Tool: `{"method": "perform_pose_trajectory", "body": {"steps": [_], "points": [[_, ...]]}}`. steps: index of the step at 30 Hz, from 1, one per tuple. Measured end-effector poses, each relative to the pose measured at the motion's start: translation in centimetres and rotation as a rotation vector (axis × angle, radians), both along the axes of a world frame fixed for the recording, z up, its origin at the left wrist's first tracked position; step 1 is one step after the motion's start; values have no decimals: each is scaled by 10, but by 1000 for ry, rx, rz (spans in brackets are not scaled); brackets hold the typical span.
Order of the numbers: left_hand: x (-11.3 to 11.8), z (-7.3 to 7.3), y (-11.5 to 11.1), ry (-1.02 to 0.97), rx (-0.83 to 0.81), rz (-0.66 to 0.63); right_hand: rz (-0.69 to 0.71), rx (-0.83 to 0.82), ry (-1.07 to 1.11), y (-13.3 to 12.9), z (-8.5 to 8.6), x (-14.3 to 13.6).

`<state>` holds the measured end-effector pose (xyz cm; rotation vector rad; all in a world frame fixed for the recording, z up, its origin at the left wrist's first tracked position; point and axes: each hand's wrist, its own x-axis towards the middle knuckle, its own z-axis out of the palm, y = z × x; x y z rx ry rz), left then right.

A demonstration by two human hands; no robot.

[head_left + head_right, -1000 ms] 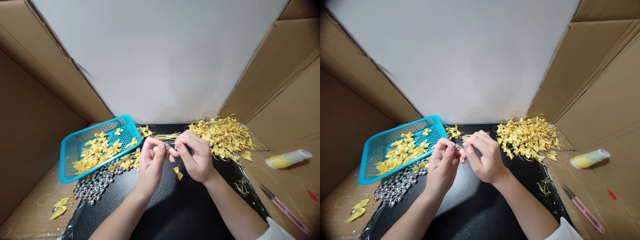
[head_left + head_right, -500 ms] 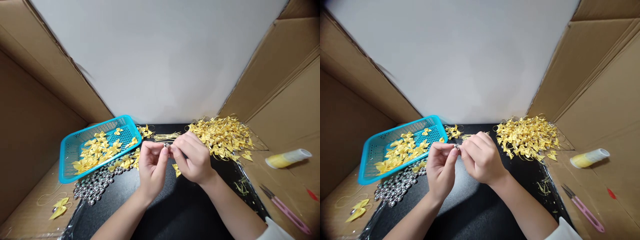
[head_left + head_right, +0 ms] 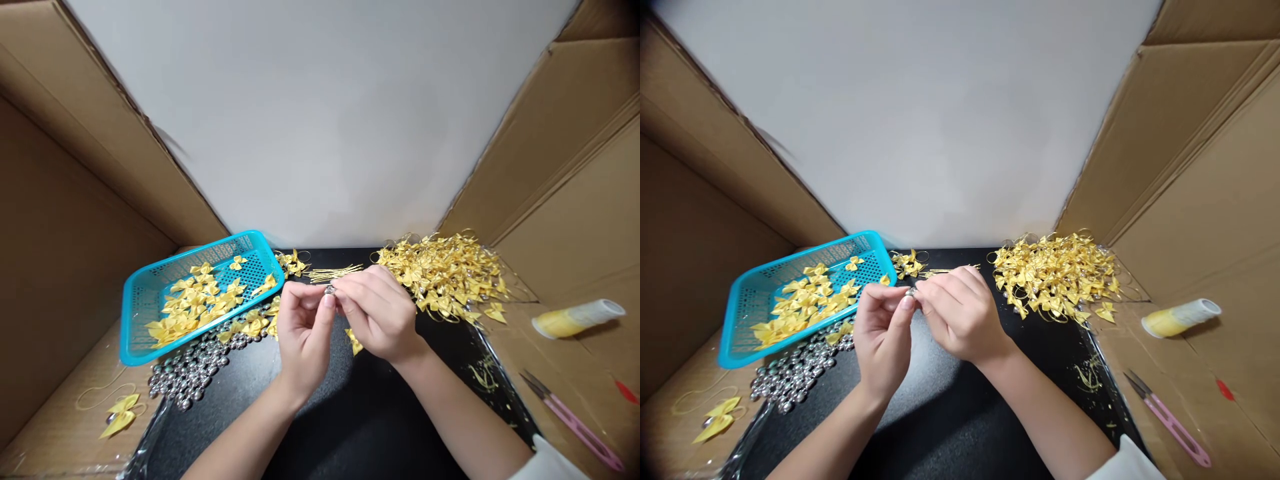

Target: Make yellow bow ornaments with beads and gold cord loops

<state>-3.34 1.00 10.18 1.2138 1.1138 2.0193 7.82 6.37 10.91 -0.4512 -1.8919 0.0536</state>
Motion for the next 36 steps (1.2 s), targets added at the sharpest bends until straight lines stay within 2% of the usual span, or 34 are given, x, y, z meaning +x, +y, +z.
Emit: {"method": "perform_pose_trajectory", "body": {"steps": [6,13,19,25,30,36], "points": [[1,-2,-2,-35,9,-53,164,-123,71,3,-2,1],[1,-6,-1,-57,5,-115,244,-234,118,3,2,1],[1,-6,-1,-49,2,-182,305,-252,103,6,0,3],[-1,-4,2,-33,-26,-189,309,-244,45,9,0,5],[-8,-4,5,57,-45,-176,252,-227,40,11,2,6],[-10,1,6,46,-80,-199,188,-194,89,10,5,9]]}}
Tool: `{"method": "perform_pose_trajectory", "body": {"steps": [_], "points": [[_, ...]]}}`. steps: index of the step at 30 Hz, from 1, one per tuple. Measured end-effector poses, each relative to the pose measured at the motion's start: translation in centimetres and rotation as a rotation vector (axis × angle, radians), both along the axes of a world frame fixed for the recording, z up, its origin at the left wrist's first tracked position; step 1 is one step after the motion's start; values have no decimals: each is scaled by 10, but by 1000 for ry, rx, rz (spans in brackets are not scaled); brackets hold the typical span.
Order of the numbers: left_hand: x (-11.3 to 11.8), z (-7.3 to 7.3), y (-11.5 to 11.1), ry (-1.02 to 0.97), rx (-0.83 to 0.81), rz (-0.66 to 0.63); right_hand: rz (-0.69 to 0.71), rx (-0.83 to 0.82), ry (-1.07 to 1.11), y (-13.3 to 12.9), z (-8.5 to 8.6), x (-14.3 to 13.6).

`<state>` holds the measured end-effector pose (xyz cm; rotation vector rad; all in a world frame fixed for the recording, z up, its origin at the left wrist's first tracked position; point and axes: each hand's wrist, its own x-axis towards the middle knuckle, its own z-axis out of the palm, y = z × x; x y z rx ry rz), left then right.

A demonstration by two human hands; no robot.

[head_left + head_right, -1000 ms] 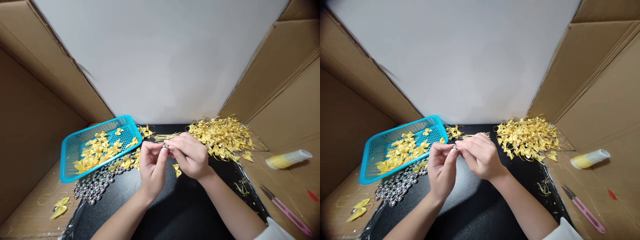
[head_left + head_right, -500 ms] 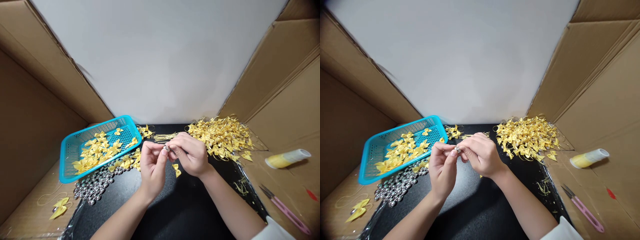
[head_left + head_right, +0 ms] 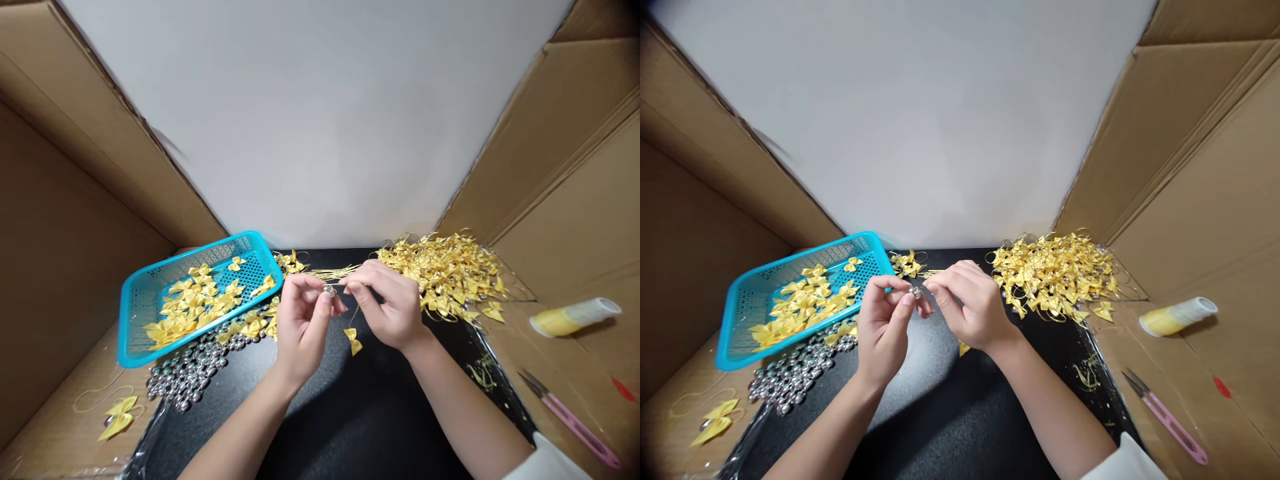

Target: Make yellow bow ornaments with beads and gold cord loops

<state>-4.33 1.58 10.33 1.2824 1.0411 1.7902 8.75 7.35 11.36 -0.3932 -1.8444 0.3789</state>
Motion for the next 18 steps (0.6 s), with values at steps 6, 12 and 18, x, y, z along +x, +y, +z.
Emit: {"method": "perform_pose_trajectory", "body": {"steps": [6,12,18], "points": [[3,1,-2,-33,2,-45,17,-40,-4,-4,1,-1],[4,0,-4,-37,43,-12,55,-45,16,-6,2,-3],[5,-1,-4,-18,55,25,13,4,2,-7,2,-3]]}}
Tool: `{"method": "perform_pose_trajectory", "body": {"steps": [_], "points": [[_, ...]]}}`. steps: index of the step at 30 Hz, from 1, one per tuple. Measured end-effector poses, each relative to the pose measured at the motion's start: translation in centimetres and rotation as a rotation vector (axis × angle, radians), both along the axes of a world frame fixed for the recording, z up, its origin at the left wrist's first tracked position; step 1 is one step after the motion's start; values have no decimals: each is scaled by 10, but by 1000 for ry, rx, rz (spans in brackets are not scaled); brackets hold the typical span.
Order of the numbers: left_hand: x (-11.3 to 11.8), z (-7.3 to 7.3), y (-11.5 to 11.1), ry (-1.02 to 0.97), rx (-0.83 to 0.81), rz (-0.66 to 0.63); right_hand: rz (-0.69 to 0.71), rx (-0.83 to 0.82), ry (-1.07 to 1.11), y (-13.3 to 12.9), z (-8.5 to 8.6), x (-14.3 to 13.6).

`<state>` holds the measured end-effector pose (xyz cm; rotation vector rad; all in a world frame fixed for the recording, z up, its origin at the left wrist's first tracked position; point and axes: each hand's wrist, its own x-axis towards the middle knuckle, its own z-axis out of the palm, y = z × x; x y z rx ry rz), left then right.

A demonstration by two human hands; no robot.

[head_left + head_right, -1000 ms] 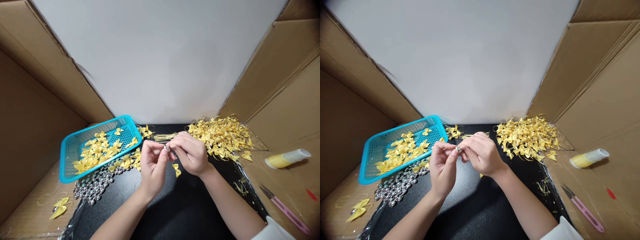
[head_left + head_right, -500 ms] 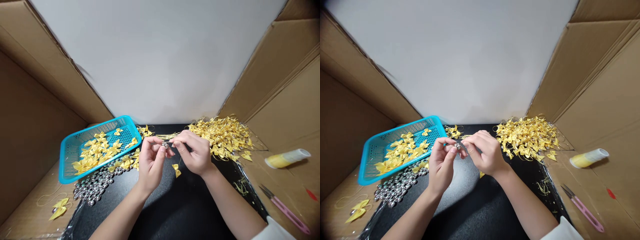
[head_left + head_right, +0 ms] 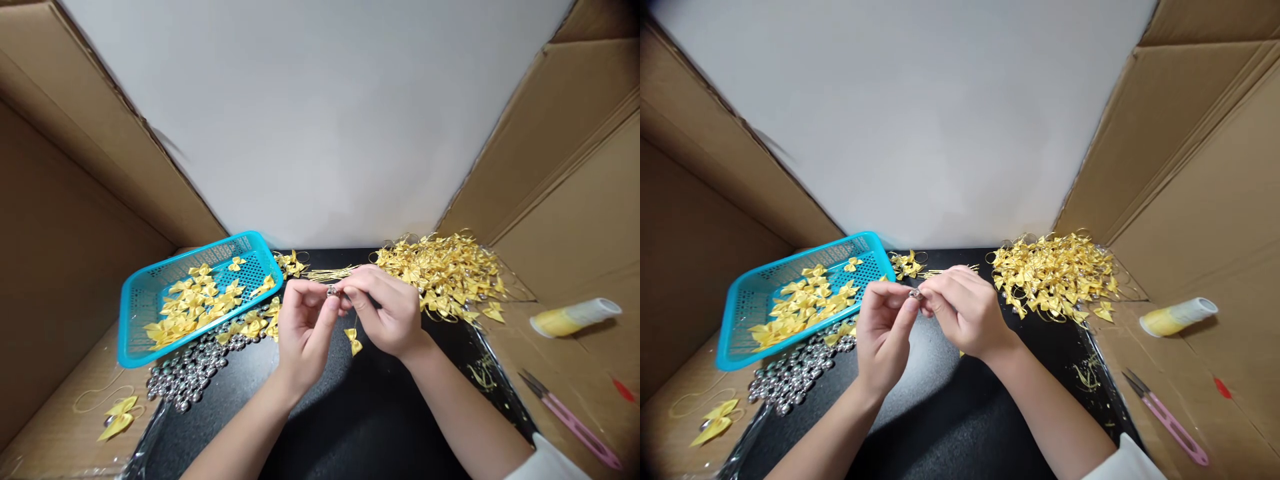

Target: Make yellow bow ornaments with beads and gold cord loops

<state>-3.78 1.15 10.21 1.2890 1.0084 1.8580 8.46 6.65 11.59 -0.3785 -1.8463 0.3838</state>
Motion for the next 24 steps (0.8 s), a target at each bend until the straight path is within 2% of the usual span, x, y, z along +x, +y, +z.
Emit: {"method": "perform_pose_trajectory", "body": {"steps": [6,12,17,24], "points": [[1,-6,-2,49,31,43,-42,59,-1,-1,-1,-1],[-1,-11,1,171,152,121,-94,53,56,-5,-4,-6],[0,-12,4,198,183,175,-122,-18,84,-7,-6,-9],[2,-12,3,158,193,152,-102,-109,165,-9,-12,-14]]}}
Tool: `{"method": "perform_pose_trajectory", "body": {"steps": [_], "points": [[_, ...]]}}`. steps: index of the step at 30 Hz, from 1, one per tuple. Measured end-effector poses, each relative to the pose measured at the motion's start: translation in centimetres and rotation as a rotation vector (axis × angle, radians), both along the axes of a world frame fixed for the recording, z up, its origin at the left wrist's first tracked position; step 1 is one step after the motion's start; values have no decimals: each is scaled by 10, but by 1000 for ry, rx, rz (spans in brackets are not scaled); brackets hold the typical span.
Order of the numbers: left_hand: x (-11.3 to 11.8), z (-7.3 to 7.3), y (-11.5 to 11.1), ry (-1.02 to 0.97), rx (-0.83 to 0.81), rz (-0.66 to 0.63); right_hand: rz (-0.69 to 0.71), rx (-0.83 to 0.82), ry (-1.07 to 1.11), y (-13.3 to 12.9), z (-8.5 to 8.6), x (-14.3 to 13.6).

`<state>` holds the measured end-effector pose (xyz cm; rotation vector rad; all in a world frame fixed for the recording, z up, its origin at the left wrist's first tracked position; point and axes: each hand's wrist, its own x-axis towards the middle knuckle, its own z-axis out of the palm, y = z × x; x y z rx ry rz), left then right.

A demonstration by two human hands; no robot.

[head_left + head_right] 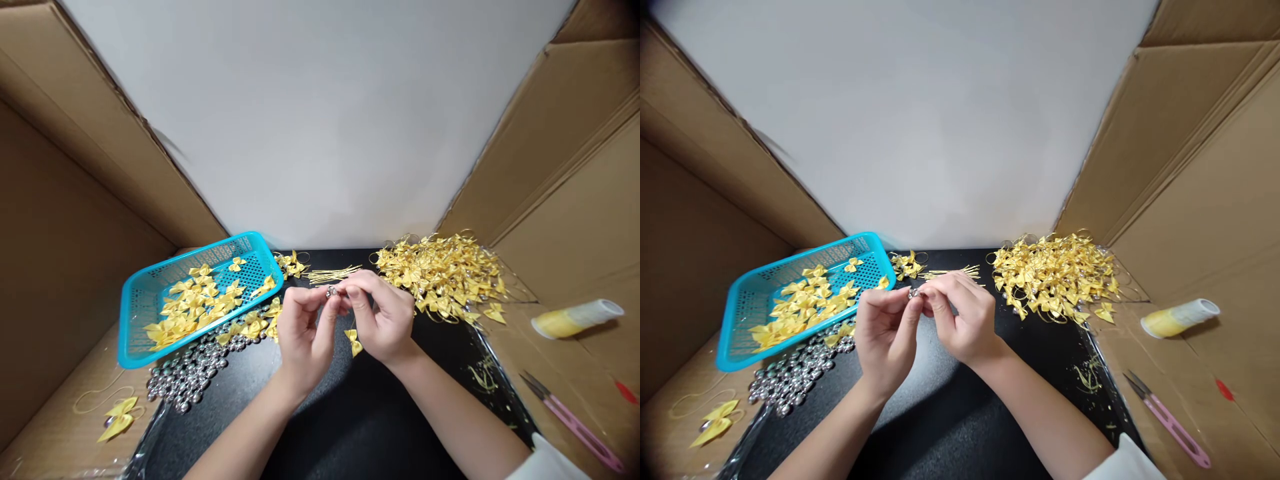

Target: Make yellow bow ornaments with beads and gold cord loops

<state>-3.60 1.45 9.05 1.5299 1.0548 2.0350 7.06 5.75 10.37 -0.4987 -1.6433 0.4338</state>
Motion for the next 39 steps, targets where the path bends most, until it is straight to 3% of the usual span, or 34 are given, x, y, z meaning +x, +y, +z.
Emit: {"method": "perform_pose_trajectory", "body": {"steps": [8,15,39], "points": [[1,2,0,7,-5,42,-69,188,-6,0,-2,-4],[0,-7,0,33,-44,112,-187,393,-64,5,-16,-6],[6,-3,1,-47,-83,94,-175,405,-38,6,-24,-8]]}}
